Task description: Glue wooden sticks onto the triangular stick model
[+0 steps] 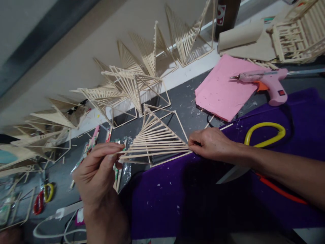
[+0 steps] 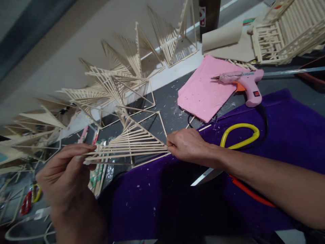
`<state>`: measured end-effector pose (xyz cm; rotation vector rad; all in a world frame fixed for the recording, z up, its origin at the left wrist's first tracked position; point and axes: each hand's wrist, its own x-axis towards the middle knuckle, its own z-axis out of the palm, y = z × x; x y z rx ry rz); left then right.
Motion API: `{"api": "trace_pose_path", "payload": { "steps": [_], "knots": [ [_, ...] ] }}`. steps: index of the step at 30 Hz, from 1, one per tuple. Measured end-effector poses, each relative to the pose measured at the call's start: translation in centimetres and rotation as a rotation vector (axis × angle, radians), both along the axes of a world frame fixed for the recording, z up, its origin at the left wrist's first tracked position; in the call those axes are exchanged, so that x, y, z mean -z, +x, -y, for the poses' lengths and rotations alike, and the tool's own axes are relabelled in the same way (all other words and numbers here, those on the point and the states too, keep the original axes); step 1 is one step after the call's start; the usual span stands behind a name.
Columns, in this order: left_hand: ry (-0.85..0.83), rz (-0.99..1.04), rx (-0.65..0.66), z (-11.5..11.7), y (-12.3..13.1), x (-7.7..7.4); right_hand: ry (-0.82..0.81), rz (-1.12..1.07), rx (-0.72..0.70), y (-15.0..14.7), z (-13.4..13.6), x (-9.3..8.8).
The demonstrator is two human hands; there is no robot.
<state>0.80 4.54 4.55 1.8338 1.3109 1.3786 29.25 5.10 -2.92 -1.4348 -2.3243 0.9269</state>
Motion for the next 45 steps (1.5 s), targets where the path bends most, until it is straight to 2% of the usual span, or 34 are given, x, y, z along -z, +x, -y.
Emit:
{"api": "trace_pose_path", "payload": {
  "steps": [8,14,21,28,36,45],
  "knots": [
    [-0.011,0.016,0.013,0.0,0.1,0.0,0.003,-0.009,0.011,-0.1,0.1,0.0],
    [-0.042,0.024,-0.026,0.2,-0.1,0.3,-0.009,0.002,0.000,-0.1,0.1,-0.1],
    [-0.126,0.073,-0.044,0.8,-1.0,0.7,-0.014,-0.012,-0.014,-0.2,0.3,0.9],
    [-0.131,0.098,0.004,1.0,-1.3,0.9,-0.003,-0.044,0.007,-0.3,0.6,1.4],
    [-0.119,0.132,-0.014,1.1,-0.8,0.8,0.002,-0.061,0.056,-0.7,0.7,1.6],
    [-0.076,0.119,-0.010,1.0,-0.9,0.9,0.093,-0.059,0.068,-0.9,1.0,2.1]
  ]
}}
